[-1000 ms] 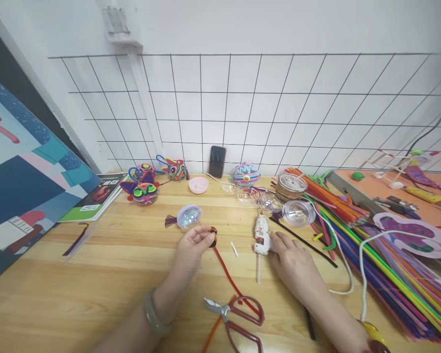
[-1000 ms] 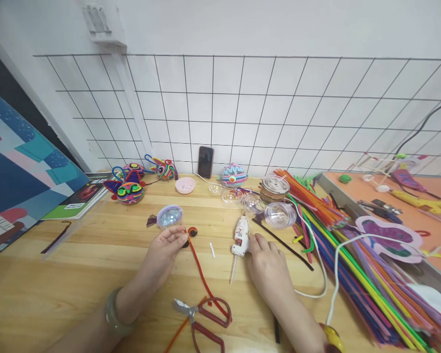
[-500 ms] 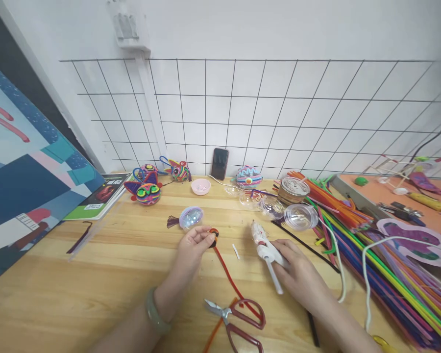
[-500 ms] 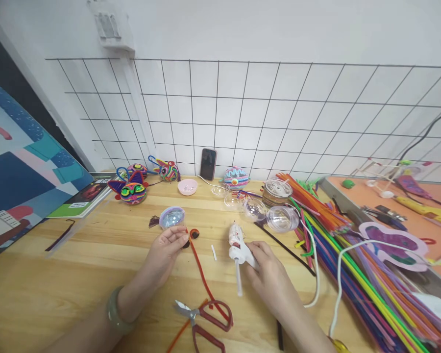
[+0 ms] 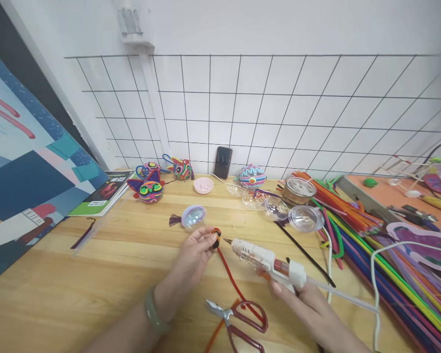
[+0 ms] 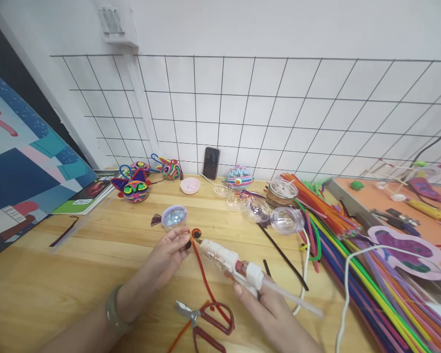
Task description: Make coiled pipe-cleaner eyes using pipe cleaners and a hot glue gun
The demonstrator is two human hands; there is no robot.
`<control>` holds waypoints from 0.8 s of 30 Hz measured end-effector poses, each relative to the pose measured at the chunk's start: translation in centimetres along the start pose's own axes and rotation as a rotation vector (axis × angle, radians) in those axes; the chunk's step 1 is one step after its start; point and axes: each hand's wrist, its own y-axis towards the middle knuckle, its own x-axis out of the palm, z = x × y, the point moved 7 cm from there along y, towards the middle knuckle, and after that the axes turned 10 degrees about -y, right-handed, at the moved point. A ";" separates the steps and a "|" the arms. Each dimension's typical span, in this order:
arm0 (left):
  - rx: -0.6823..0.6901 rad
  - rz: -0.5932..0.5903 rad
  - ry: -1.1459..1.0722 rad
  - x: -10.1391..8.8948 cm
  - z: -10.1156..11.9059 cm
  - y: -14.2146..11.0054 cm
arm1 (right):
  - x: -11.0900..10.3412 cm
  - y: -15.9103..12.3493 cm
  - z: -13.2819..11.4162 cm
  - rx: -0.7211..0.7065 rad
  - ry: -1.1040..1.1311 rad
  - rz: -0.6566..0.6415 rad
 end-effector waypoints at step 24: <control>-0.071 -0.031 -0.052 0.5 -0.4 -0.4 | 0.7 0.0 -0.8 0.091 0.024 -0.158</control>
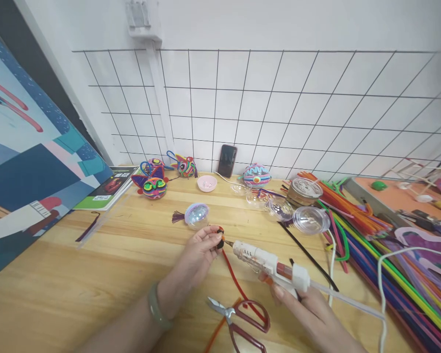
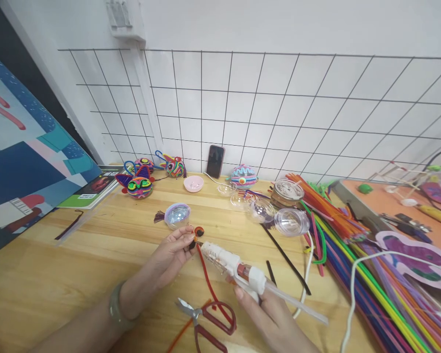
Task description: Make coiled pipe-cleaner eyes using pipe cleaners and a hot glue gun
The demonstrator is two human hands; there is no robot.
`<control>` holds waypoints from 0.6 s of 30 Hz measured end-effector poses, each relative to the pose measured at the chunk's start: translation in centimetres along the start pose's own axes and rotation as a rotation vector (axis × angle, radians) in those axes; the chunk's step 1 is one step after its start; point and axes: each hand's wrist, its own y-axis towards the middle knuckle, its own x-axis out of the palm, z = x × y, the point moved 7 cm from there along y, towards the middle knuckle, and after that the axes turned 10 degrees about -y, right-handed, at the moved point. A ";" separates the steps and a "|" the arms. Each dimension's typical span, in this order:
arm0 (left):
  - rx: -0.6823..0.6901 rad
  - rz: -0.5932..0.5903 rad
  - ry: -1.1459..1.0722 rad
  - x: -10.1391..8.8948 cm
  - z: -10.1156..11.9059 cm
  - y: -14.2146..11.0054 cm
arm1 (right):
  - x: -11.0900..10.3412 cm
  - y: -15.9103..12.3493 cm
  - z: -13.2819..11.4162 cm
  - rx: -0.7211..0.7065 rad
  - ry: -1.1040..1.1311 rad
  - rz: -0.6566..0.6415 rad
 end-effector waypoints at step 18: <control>-0.007 0.007 -0.007 0.2 0.0 -0.1 | 0.1 -0.1 0.4 0.004 -0.013 0.004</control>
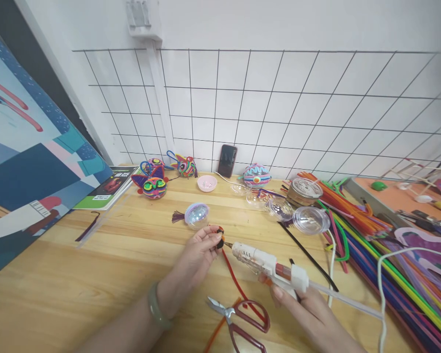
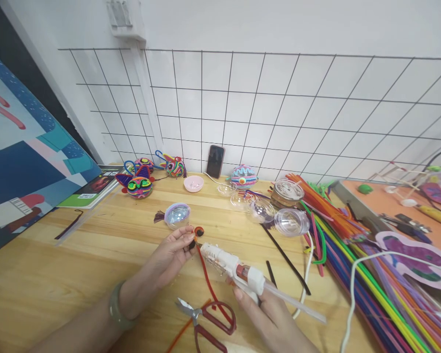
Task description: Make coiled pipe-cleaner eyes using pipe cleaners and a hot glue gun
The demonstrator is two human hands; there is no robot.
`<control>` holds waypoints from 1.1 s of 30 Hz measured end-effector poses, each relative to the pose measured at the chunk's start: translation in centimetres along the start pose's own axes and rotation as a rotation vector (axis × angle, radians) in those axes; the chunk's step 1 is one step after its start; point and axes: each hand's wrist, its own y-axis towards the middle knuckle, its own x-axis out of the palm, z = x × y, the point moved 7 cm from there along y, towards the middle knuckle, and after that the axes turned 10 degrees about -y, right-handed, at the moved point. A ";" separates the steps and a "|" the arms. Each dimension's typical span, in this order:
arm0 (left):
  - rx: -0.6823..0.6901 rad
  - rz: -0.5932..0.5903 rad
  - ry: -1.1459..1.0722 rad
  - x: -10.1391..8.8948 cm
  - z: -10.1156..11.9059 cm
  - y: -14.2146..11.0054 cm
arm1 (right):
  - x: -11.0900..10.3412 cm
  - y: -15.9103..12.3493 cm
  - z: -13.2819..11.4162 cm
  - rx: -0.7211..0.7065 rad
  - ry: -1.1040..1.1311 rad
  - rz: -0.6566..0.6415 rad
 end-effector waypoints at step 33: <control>-0.010 -0.012 0.003 -0.1 -0.1 0.0 | -0.7 -0.1 -0.9 -0.003 0.050 0.067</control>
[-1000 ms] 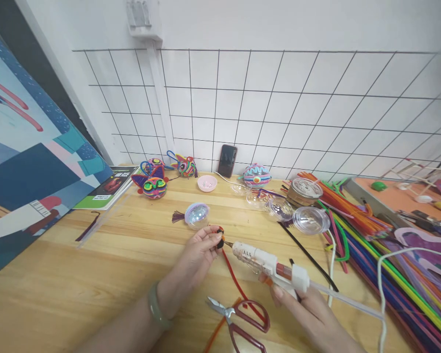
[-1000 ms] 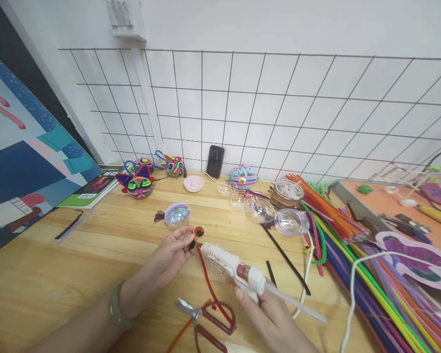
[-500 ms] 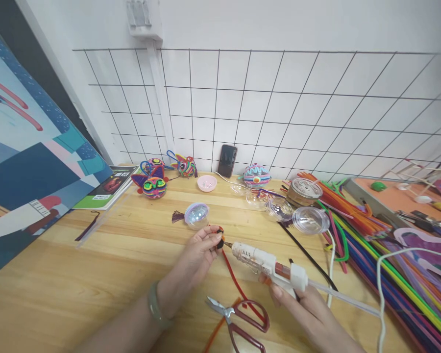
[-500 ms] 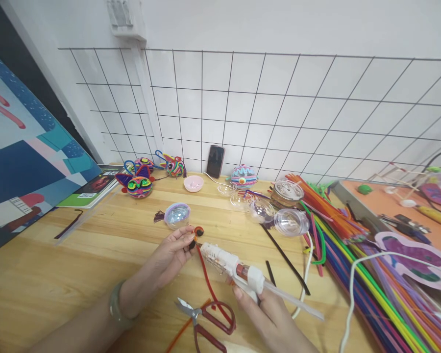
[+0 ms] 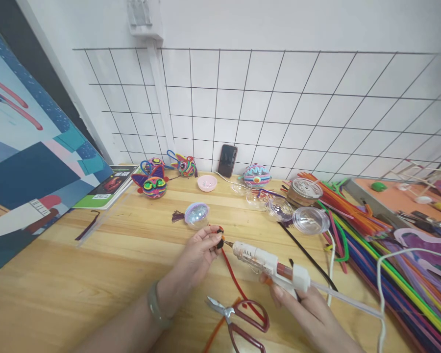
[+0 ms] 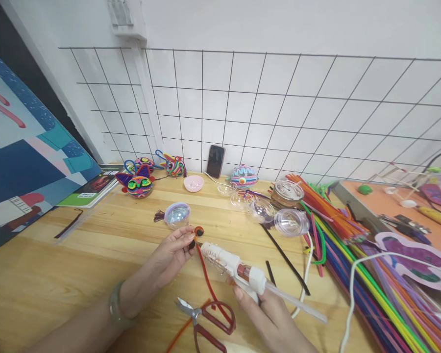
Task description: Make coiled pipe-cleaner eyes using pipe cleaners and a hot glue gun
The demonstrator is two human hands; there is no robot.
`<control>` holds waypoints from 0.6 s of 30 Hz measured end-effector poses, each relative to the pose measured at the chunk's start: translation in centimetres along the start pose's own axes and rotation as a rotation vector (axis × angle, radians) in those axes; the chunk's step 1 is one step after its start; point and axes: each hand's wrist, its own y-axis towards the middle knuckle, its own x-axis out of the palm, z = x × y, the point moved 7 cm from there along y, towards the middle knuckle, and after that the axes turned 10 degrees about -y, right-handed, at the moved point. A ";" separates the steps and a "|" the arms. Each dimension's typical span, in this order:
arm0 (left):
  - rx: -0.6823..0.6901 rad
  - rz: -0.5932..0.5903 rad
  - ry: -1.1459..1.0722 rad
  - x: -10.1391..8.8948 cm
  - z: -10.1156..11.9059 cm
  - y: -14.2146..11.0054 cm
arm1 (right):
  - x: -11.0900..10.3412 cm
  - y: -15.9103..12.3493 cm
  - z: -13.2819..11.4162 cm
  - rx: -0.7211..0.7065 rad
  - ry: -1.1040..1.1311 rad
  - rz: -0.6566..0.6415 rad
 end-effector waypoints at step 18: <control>-0.010 0.027 0.000 0.2 0.0 -0.1 | 0.5 0.1 0.1 -0.017 -0.028 -0.052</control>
